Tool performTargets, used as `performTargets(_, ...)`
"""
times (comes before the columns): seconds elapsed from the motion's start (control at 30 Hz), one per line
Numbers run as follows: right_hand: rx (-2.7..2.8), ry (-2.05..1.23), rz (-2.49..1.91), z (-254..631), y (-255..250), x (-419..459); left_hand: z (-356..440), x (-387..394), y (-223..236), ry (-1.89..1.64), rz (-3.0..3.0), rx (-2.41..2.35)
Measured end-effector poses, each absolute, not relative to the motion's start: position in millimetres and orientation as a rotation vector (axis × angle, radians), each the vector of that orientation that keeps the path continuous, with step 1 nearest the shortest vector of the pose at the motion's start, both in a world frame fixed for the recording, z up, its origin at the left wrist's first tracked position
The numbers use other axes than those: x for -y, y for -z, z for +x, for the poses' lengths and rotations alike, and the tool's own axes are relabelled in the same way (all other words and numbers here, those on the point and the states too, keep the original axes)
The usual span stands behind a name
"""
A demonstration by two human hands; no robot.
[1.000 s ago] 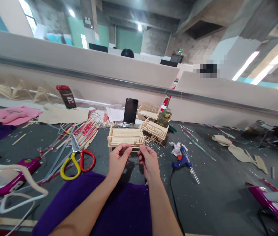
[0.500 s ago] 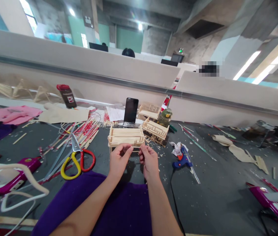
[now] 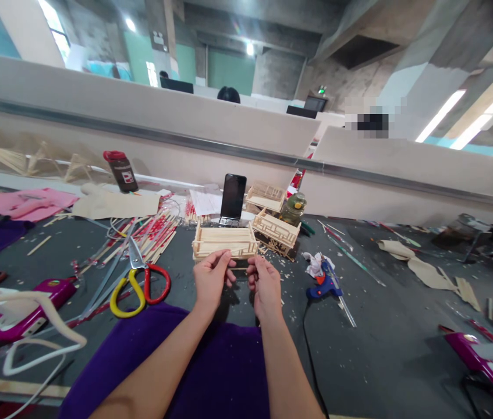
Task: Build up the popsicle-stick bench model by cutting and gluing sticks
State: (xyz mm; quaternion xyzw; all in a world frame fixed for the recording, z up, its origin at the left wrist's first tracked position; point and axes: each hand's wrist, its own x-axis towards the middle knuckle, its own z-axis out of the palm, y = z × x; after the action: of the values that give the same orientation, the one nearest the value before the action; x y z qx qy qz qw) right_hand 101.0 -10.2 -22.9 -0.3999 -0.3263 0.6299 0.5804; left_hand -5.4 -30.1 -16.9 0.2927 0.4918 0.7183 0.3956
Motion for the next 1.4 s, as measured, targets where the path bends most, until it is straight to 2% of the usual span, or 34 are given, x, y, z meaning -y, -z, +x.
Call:
performTargets(0.87,0.769,-1.495,-0.939,98.1,25.9,9.0,-2.1,23.5,7.7,-1.770,0.762,-1.149)
performTargets(1.4,0.784,-1.498,-0.966,97.5,24.3,10.0,-9.0,25.0,17.1,-1.782,0.908,-1.201)
